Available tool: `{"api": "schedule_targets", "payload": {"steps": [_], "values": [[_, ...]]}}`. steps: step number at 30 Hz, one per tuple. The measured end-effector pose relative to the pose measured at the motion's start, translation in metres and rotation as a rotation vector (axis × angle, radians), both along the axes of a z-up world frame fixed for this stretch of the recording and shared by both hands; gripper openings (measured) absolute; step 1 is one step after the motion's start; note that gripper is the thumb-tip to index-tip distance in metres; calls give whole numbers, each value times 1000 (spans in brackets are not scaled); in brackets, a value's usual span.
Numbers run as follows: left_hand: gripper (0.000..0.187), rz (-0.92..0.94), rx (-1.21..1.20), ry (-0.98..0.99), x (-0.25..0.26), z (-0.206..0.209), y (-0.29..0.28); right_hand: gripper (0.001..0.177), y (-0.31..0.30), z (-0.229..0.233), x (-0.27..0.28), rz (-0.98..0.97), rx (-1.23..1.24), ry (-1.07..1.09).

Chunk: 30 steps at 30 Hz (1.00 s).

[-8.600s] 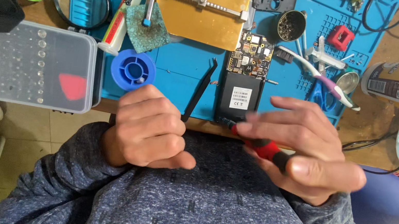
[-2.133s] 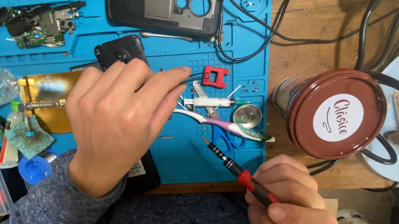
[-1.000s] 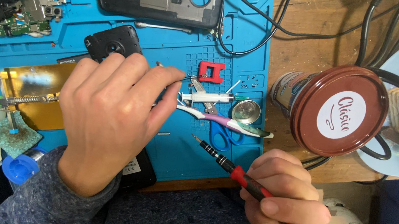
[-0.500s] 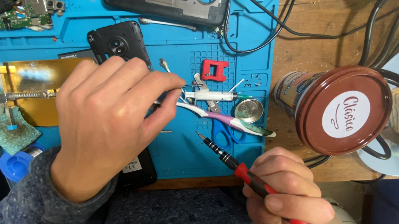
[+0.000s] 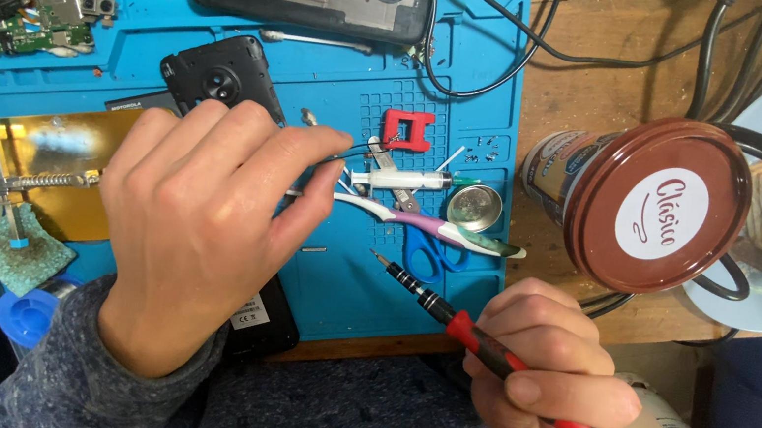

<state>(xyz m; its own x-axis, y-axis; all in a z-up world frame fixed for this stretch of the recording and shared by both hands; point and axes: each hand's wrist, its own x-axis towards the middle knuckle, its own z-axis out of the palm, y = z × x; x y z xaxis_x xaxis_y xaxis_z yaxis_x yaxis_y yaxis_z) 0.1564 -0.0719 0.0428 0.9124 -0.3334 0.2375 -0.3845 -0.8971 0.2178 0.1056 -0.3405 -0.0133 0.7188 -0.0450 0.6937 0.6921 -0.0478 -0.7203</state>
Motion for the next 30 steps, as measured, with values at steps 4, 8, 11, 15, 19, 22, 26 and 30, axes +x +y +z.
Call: {"api": "schedule_targets", "payload": {"steps": [4, 8, 11, 15, 19, 22, 26, 30], "values": [[4, 6, 27, 15, -1, -2, 0, 21, -1, 4, -2, 11, -25, 30], [5, 5, 70, -12, 0, -4, -1, 24, 1, 7, -2, 3, -35, 57], [5, 0, 70, -12, 1, -4, -2, 20, -1, 5, -5, 1, -34, 69], [7, -1, 83, -9, 1, -6, -3, 41, -9, 3, -7, 42, -71, 68], [6, -4, 85, -14, 0, -8, -3, 38, -6, 3, -5, 33, -46, 60], [6, -7, 80, -11, 0, -9, -3, 37, -5, 2, -6, 16, -36, 56], [8, -17, 80, -18, 1, -9, -4, 23, 4, 9, -3, -18, -20, 70], [8, -17, 74, -23, 1, -9, -3, 23, -7, 5, -2, 68, -64, 42]]}}
